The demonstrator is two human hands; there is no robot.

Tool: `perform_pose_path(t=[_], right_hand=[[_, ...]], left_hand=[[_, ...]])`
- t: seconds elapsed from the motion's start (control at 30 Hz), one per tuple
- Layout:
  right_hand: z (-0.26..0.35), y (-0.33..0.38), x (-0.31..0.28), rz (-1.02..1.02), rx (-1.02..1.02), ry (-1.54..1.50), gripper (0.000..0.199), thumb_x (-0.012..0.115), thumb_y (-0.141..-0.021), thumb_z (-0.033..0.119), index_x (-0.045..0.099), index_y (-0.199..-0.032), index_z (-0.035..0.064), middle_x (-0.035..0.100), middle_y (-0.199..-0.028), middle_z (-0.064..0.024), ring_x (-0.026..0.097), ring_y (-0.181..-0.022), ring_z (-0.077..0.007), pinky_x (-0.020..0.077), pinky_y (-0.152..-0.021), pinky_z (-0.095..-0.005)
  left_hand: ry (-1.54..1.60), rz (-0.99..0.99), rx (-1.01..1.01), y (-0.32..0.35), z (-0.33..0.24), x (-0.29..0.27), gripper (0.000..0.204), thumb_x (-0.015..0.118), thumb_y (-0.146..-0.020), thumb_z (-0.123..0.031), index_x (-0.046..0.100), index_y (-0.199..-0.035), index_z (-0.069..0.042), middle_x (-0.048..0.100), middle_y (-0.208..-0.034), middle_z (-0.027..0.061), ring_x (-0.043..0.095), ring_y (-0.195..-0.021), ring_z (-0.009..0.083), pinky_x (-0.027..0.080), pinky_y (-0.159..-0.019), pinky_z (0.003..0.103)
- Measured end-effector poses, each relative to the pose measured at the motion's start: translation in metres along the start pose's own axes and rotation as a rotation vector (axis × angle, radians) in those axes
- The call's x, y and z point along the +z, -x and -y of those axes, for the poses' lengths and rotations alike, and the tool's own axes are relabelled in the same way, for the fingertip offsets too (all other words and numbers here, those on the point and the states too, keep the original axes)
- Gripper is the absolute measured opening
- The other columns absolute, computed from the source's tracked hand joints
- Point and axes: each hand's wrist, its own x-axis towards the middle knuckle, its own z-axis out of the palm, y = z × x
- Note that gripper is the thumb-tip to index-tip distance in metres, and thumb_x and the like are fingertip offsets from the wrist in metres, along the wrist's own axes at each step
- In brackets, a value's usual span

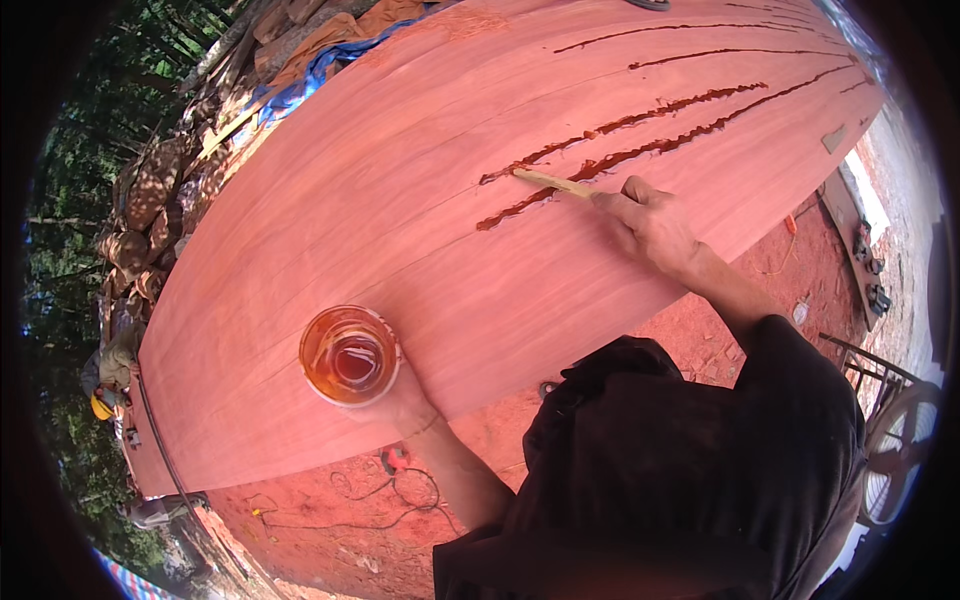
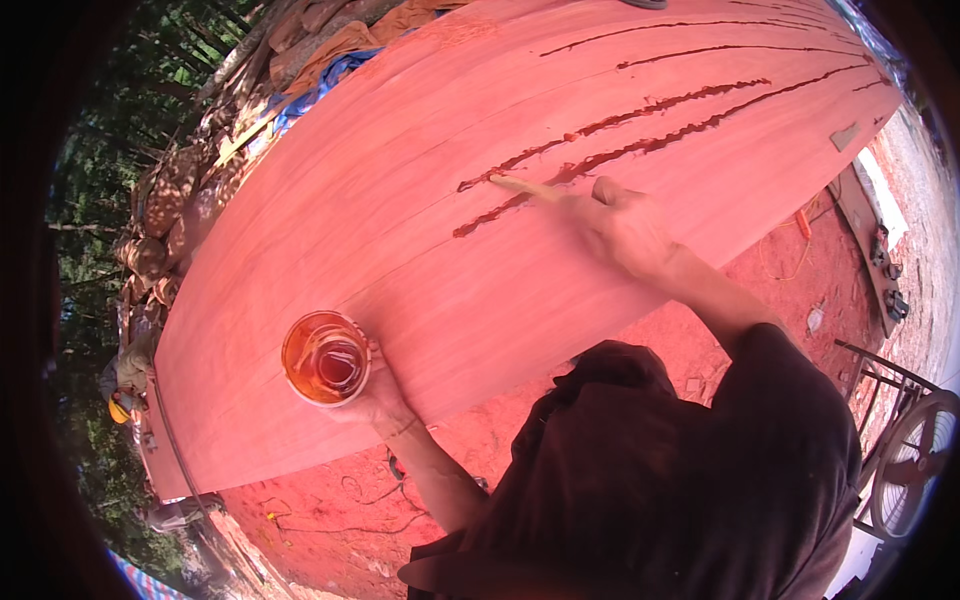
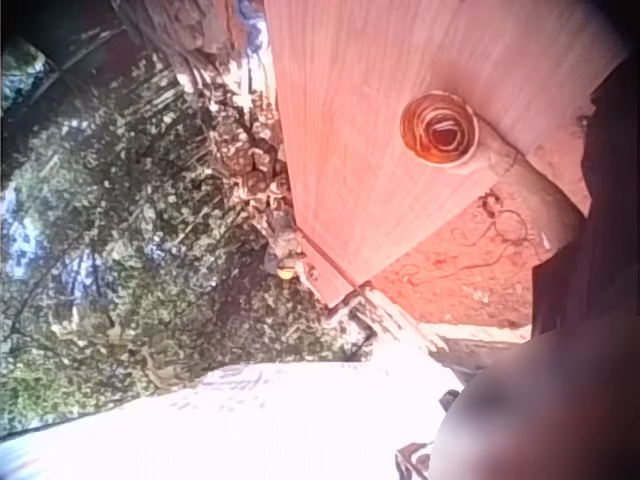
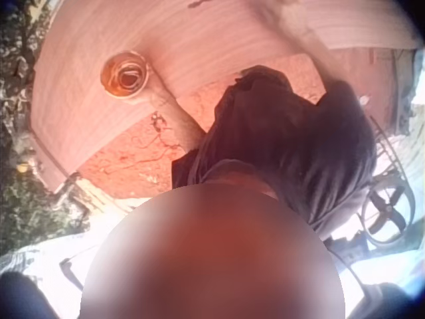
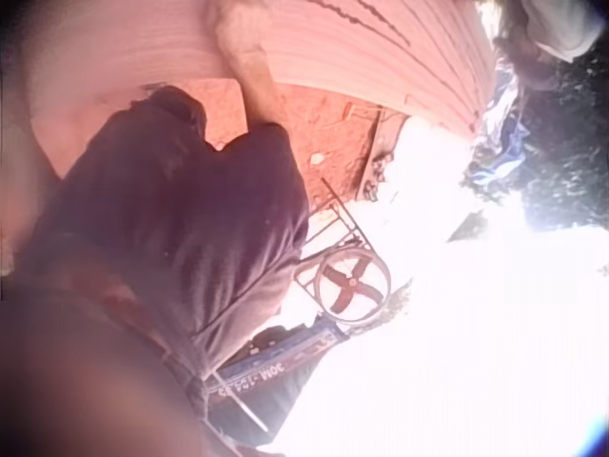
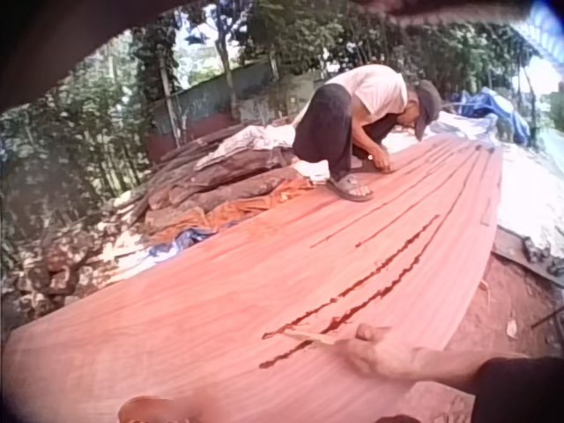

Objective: The person uses a wooden stick to apply reddish-brown paste from a plastic cup into long grooves on a pinkish board. They repeatedly dip the stick into the cup and spread the paste along the grooves.

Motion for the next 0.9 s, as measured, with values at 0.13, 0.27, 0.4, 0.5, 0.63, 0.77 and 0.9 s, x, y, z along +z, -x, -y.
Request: perform_pose_path(t=[0.13,0.27,0.4,0.5,0.63,0.77,0.9], right_hand=[[0.006,-0.007,0.005,-0.021,-0.030,-0.007,0.044,0.073,-0.074,-0.004,0.076,-0.116,0.0087,0.055,-0.076,-0.0075,0.058,-0.060,-0.0229,0.0473,-0.051,-0.0372],[0.007,-0.008,0.014,-0.031,-0.093,-0.004,0.046,0.073,-0.072,-0.004,0.076,-0.116,0.0090,0.053,-0.075,-0.0073,0.057,-0.059,-0.0230,0.0458,-0.049,-0.0369],[-0.003,-0.009,0.010,0.009,-0.040,-0.010,0.045,0.073,-0.073,-0.004,0.076,-0.117,0.0093,0.053,-0.076,-0.0076,0.056,-0.060,-0.0235,0.0461,-0.050,-0.0377],[-0.003,-0.006,0.007,0.018,-0.010,0.012,0.045,0.072,-0.075,-0.003,0.076,-0.117,0.0093,0.053,-0.076,-0.0080,0.057,-0.060,-0.0238,0.0467,-0.050,-0.0382],[-0.002,-0.002,0.005,0.004,-0.001,0.039,0.045,0.072,-0.076,-0.003,0.076,-0.119,0.0097,0.054,-0.077,-0.0080,0.057,-0.059,-0.0243,0.0477,-0.051,-0.0382],[-0.001,0.000,0.004,-0.032,0.022,0.038,0.043,0.072,-0.077,-0.002,0.075,-0.119,0.0101,0.056,-0.078,-0.0082,0.059,-0.060,-0.0250,0.0489,-0.053,-0.0377],[0.002,0.001,0.004,-0.032,0.076,-0.006,0.035,0.071,-0.081,0.001,0.075,-0.115,0.0100,0.058,-0.078,-0.0101,0.062,-0.061,-0.0291,0.0511,-0.054,-0.0399]], left_hand=[[-0.122,-0.081,0.028,-0.005,0.001,0.002,0.071,0.051,-0.098,-0.060,0.053,-0.147,-0.009,0.063,-0.137,0.0180,0.066,-0.120,0.0380,0.060,-0.085,0.050],[-0.060,-0.166,0.004,-0.009,0.002,0.001,0.073,0.051,-0.097,-0.064,0.055,-0.145,-0.010,0.065,-0.134,0.0175,0.068,-0.114,0.0361,0.059,-0.077,0.046],[0.015,-0.175,-0.028,-0.011,0.003,-0.004,0.073,0.050,-0.097,-0.063,0.056,-0.144,-0.007,0.066,-0.130,0.0191,0.068,-0.109,0.0361,0.057,-0.078,0.047],[0.043,-0.183,-0.046,-0.011,0.003,-0.003,0.074,0.050,-0.096,-0.063,0.056,-0.143,-0.006,0.067,-0.127,0.0198,0.067,-0.107,0.0367,0.056,-0.079,0.047],[-0.004,-0.200,-0.034,-0.007,0.004,0.003,0.075,0.050,-0.096,-0.064,0.055,-0.143,-0.006,0.068,-0.126,0.0200,0.067,-0.105,0.0368,0.056,-0.079,0.047],[-0.011,-0.208,-0.040,-0.006,0.004,0.006,0.077,0.050,-0.096,-0.065,0.054,-0.145,-0.006,0.067,-0.128,0.0206,0.068,-0.106,0.0367,0.057,-0.078,0.046],[-0.069,-0.177,-0.007,-0.006,0.004,0.009,0.079,0.051,-0.096,-0.067,0.053,-0.147,-0.007,0.067,-0.130,0.0206,0.069,-0.107,0.0365,0.059,-0.077,0.045]])
